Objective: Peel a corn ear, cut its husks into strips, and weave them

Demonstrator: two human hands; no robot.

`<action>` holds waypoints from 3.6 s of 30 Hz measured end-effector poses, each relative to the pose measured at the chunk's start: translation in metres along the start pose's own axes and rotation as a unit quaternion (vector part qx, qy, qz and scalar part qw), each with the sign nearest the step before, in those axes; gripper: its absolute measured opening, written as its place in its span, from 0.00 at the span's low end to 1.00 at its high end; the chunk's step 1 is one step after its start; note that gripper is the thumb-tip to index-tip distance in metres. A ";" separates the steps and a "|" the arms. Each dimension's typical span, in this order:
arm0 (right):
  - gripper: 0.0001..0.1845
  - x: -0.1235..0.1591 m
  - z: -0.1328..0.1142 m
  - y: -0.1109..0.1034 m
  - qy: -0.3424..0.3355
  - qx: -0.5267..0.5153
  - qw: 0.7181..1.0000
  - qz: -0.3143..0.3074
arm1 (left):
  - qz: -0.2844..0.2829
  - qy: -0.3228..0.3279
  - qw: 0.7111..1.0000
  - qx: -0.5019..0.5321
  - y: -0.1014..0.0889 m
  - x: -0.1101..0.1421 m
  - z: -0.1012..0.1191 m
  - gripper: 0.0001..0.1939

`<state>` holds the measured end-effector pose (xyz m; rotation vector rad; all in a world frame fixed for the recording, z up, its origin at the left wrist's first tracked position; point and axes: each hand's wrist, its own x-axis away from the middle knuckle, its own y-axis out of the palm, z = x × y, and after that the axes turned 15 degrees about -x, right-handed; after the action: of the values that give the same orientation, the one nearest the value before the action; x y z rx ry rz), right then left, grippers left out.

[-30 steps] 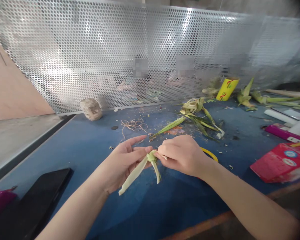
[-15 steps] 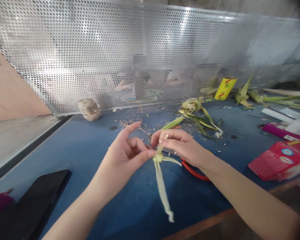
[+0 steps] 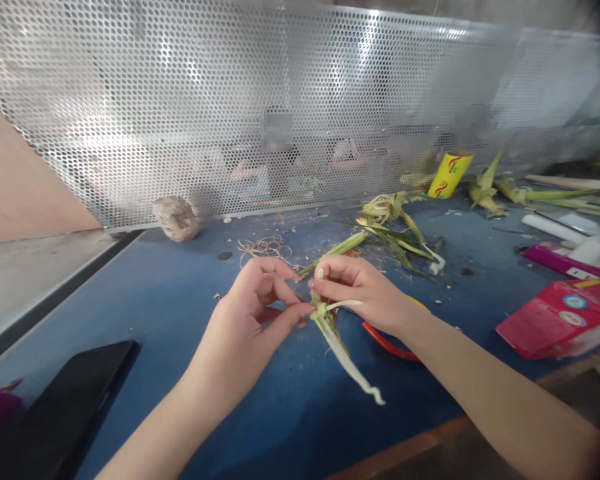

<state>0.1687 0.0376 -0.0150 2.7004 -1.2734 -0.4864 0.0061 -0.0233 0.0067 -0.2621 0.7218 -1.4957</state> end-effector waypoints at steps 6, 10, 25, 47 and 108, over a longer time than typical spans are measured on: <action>0.14 0.001 0.000 0.000 0.076 -0.021 0.997 0.005 | -0.029 0.001 0.998 0.053 0.003 -0.001 0.005 0.13; 0.19 -0.001 0.003 0.000 0.114 -0.071 0.991 -0.004 | 0.006 0.000 0.998 0.062 0.003 -0.002 0.007 0.13; 0.07 0.008 0.002 0.014 -0.074 0.106 0.990 0.059 | 0.265 0.123 0.955 -0.059 0.012 0.003 -0.005 0.15; 0.06 0.007 0.001 0.011 -0.091 0.096 0.990 0.058 | 0.238 0.153 0.958 -0.051 0.019 0.007 -0.007 0.12; 0.06 0.012 -0.004 0.003 -0.337 0.618 0.710 0.016 | 0.158 -0.006 0.986 0.058 0.020 -0.002 -0.008 0.10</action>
<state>0.1748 0.0262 -0.0132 3.6370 -2.5815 -0.9197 0.0174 -0.0171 -0.0101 -0.0623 0.6318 -1.2265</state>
